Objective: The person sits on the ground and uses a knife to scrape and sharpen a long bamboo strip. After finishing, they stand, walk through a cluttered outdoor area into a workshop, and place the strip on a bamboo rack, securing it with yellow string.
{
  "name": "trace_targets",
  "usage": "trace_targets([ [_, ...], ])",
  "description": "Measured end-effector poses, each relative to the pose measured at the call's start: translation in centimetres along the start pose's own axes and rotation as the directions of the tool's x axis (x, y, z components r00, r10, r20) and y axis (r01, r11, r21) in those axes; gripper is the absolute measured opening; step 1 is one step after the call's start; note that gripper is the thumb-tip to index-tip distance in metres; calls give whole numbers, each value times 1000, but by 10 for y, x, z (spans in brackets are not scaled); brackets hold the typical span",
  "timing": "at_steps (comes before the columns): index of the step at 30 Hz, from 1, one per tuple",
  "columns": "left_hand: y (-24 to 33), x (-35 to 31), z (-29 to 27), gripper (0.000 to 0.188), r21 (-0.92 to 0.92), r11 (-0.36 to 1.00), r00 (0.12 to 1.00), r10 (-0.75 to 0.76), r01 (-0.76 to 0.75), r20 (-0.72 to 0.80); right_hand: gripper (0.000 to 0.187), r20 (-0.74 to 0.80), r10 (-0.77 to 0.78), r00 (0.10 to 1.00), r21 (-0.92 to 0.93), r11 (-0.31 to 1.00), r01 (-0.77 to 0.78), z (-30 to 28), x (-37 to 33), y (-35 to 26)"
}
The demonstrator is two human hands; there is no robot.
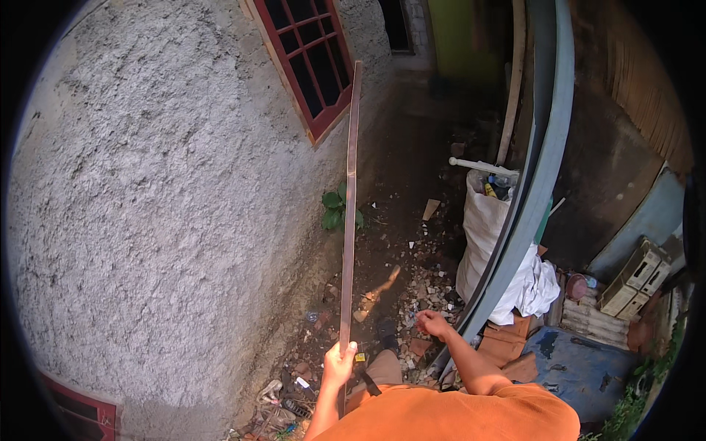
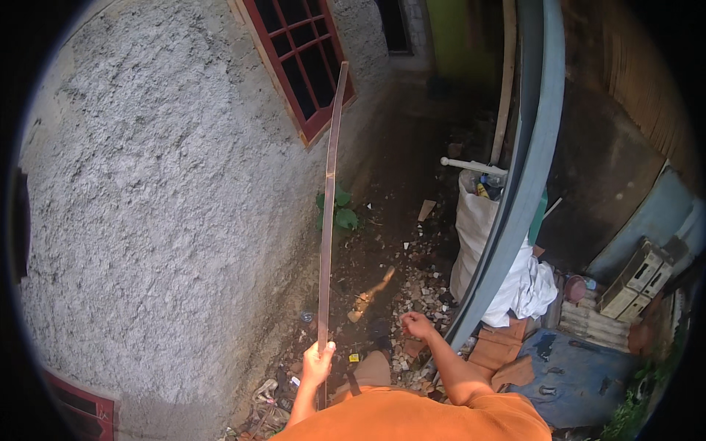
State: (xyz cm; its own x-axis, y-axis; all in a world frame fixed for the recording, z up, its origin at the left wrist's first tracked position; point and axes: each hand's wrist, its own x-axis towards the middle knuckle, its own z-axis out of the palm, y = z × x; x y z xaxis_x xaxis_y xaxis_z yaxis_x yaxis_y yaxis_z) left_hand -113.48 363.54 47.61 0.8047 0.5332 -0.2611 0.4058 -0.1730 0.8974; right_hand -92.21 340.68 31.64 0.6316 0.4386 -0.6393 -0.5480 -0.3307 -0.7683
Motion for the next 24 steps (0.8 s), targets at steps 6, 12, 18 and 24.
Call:
trace_targets([
  [6, 55, 224, 5, 37, 73, 986, 988, 145, -148, 46, 29, -172, 168, 971, 61, 985, -159, -72, 145, -59],
  [12, 134, 392, 36, 38, 209, 975, 995, 62, -77, 78, 25, -249, 44, 967, 307, 951, 36, -123, 248, -273],
  [18, 208, 604, 115, 38, 262, 960, 993, 114, -104, -22, 27, -187, -29, 982, 453, 884, 113, -179, 473, -401],
  [24, 325, 829, 194, 33, 410, 873, 943, 323, -266, -75, 29, -148, -31, 988, 290, 954, 74, -273, 670, -561],
])
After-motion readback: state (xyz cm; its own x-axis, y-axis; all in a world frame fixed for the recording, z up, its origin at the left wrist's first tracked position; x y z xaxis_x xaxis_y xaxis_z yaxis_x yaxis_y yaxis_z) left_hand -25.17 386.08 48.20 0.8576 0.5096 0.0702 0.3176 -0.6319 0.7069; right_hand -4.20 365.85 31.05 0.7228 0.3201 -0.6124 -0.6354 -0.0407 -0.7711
